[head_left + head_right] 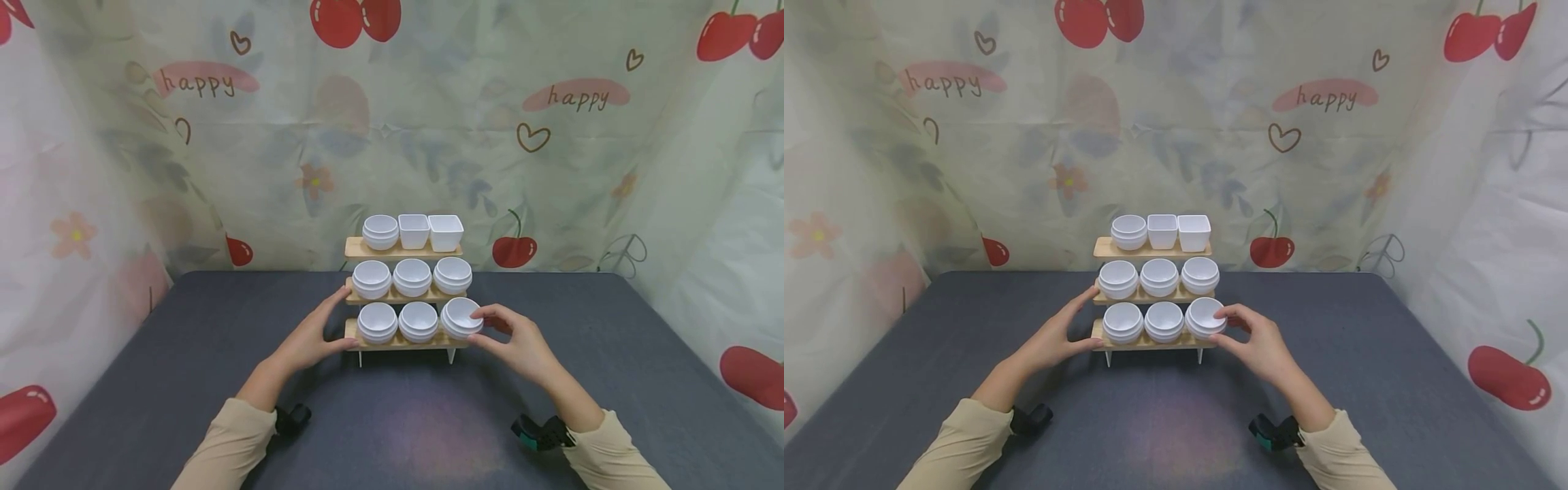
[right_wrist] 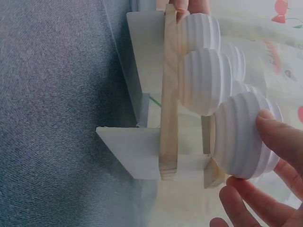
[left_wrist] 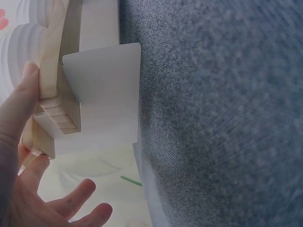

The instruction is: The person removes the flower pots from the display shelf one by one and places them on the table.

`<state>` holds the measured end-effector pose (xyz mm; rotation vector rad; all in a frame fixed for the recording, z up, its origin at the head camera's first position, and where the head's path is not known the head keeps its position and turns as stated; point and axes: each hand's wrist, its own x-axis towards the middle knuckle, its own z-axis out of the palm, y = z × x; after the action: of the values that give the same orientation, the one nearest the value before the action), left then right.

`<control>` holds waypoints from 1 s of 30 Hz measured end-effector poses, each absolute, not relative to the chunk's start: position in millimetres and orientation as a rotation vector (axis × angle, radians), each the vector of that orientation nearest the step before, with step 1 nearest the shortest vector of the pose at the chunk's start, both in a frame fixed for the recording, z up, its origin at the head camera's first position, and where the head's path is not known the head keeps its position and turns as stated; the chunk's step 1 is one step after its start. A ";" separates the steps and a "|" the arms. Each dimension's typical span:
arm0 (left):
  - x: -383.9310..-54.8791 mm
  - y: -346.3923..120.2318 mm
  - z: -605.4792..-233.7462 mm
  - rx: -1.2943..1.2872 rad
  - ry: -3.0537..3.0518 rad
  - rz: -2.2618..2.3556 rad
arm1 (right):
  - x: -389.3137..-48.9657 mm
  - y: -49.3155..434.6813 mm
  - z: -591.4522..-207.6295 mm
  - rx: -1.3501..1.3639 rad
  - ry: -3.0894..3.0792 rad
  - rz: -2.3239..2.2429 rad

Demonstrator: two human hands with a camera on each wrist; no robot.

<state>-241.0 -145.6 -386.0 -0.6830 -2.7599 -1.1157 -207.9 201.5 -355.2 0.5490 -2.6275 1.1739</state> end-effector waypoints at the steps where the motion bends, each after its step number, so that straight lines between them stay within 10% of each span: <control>1: -241.0 -145.6 -386.0 -0.682 -2.761 -1.116 | -207.2 201.6 -354.5 0.550 -2.627 1.173; 30: -241.6 -145.8 -386.7 -0.668 -2.759 -1.126 | -188.8 193.9 -341.9 0.633 -2.653 1.180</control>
<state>-241.6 -145.8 -386.7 -0.6682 -2.7593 -1.1264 -188.8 193.9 -341.9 0.6332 -2.6526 1.1801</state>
